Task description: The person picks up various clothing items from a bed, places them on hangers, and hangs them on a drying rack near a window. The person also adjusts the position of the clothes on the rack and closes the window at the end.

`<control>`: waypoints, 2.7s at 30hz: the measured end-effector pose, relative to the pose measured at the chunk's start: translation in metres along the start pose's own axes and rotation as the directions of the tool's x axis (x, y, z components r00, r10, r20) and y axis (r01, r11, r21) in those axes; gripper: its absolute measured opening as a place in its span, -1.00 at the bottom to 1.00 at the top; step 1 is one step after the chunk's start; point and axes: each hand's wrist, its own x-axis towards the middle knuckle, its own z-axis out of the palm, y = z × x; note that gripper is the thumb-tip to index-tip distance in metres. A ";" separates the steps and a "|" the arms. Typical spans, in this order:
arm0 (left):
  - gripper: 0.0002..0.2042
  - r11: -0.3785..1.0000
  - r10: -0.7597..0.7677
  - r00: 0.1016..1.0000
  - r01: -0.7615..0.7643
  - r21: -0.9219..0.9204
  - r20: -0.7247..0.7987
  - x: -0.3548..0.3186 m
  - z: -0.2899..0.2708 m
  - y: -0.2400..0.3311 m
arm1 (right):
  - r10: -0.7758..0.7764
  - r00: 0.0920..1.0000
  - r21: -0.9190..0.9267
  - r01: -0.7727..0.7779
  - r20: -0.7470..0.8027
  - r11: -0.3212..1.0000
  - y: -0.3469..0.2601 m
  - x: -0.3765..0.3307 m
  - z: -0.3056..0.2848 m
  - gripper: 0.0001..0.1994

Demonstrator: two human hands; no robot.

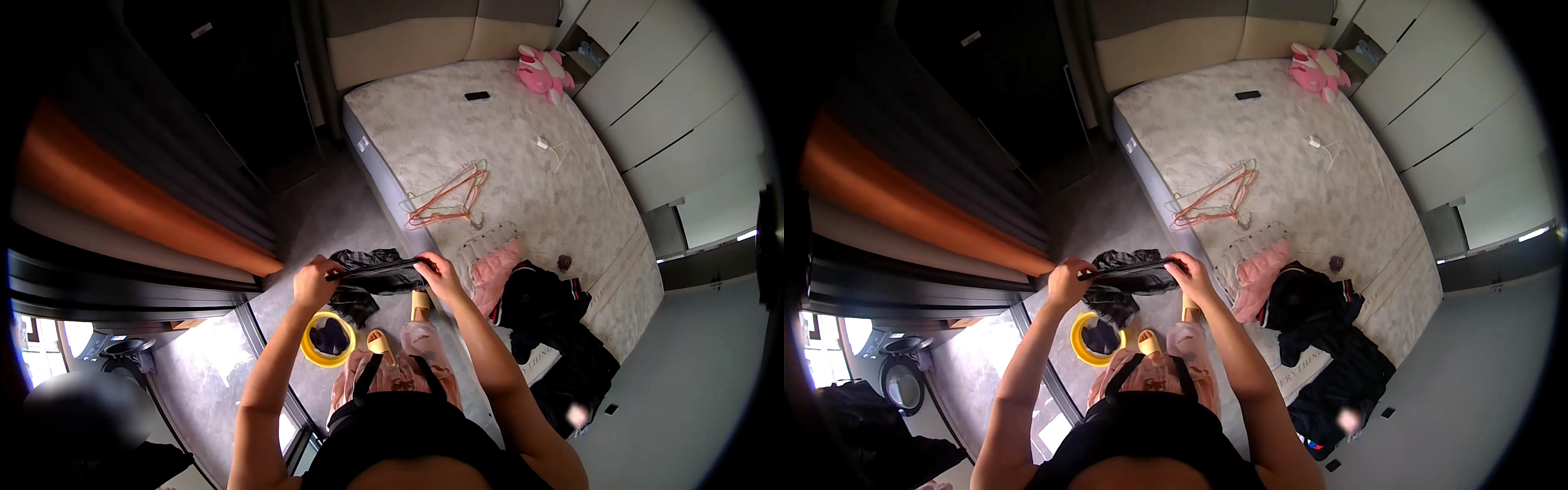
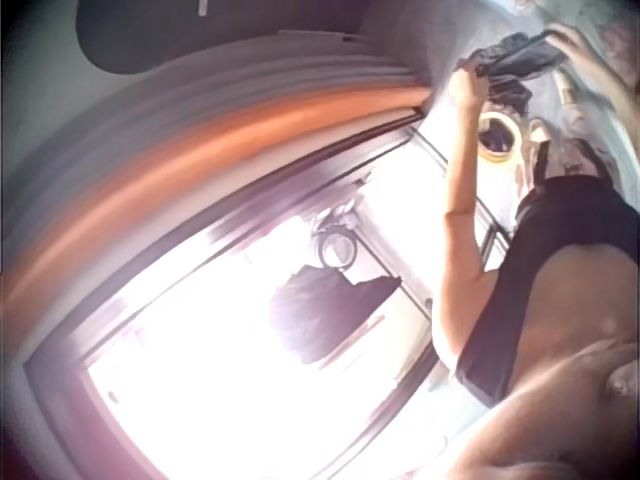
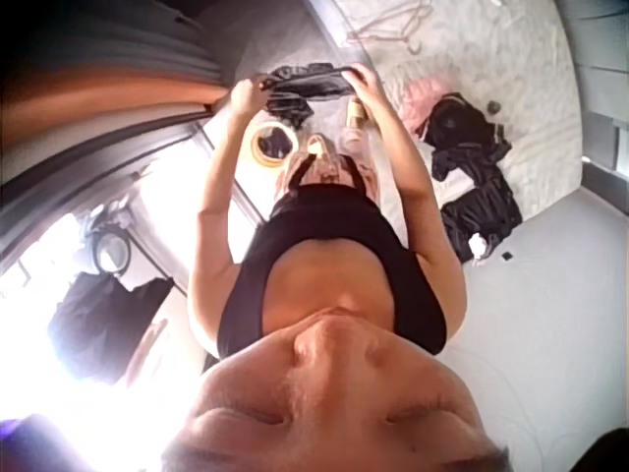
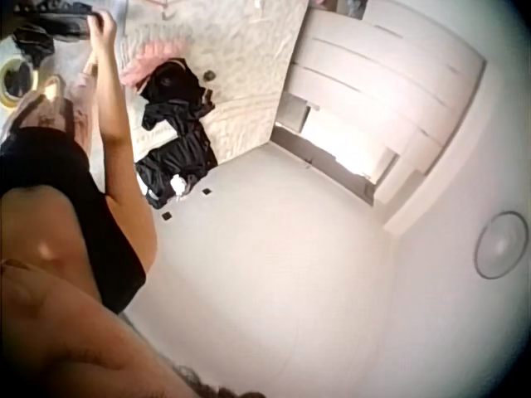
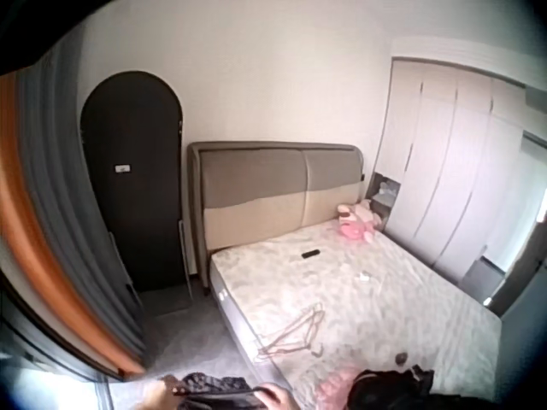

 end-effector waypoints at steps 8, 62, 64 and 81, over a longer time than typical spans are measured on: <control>-0.79 0.627 -0.302 0.825 0.550 -0.552 0.478 0.021 0.064 -0.008 | 0.119 0.987 -0.127 -0.132 -0.105 0.983 0.077 0.069 -0.030 -0.77; -0.79 0.217 -0.789 0.613 0.324 -0.921 0.030 0.116 0.147 0.013 | -0.123 0.984 -0.939 -0.078 -0.125 0.334 0.194 0.222 -0.196 -0.69; -0.80 0.282 -0.762 0.647 0.306 -0.909 -0.019 0.123 0.139 0.019 | -0.100 0.984 -0.944 -0.111 -0.149 0.311 0.213 0.218 -0.213 -0.71; -0.77 0.901 -0.404 0.712 0.201 -0.384 -0.574 0.058 0.019 0.015 | -0.211 0.923 -0.202 0.285 0.323 0.937 -0.062 0.082 -0.101 -0.88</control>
